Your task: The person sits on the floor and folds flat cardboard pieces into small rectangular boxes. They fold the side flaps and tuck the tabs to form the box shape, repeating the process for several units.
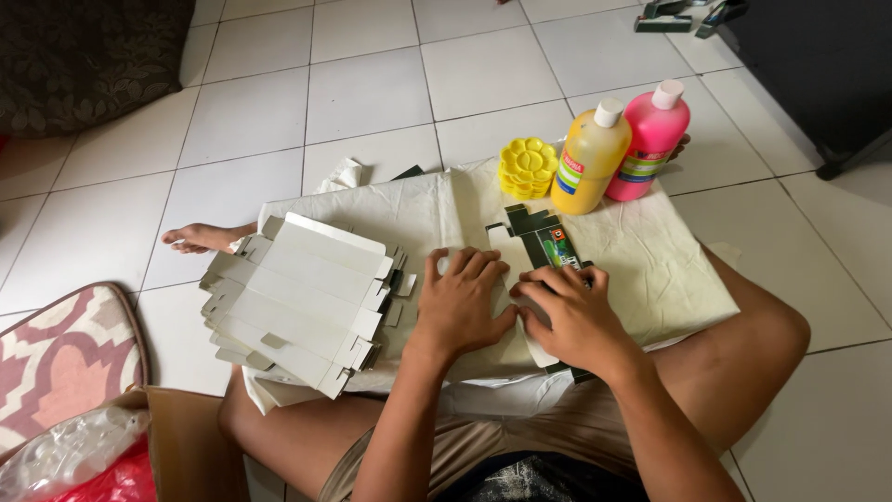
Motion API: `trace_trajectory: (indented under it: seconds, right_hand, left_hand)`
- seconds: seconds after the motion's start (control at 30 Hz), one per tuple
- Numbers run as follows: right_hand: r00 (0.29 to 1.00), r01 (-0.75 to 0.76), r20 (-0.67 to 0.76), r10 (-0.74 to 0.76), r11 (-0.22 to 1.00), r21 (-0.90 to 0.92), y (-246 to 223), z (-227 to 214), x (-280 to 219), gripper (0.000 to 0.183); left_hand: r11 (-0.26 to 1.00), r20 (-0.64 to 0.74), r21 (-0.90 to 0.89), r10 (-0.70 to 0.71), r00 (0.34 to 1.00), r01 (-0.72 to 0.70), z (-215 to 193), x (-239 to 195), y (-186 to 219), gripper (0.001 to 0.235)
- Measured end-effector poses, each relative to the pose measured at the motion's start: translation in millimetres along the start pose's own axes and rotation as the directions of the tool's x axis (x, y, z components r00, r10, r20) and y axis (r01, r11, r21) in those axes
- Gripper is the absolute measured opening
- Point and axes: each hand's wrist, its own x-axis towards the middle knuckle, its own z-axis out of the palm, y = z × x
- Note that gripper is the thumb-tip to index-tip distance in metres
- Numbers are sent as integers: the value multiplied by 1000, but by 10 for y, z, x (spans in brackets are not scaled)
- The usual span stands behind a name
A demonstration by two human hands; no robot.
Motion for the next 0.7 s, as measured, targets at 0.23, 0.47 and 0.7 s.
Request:
trace_trajectory:
  seconds: [0.23,0.47,0.7]
  right_hand:
    - [996,-7,94,6,1000,10,76,36,29,32]
    - [996,-8,84,10,1000,-28,119,74,57,35]
    - [993,-67,96,64,997,25,84,55,62,31]
  left_hand:
    - [998,57,60,10,998,-14,109,-5,13,57]
    - [997,25,68,34,999,-36,155,12,-22,59]
    - [995,-24,94,49,999,-47,189,-3,-31,58]
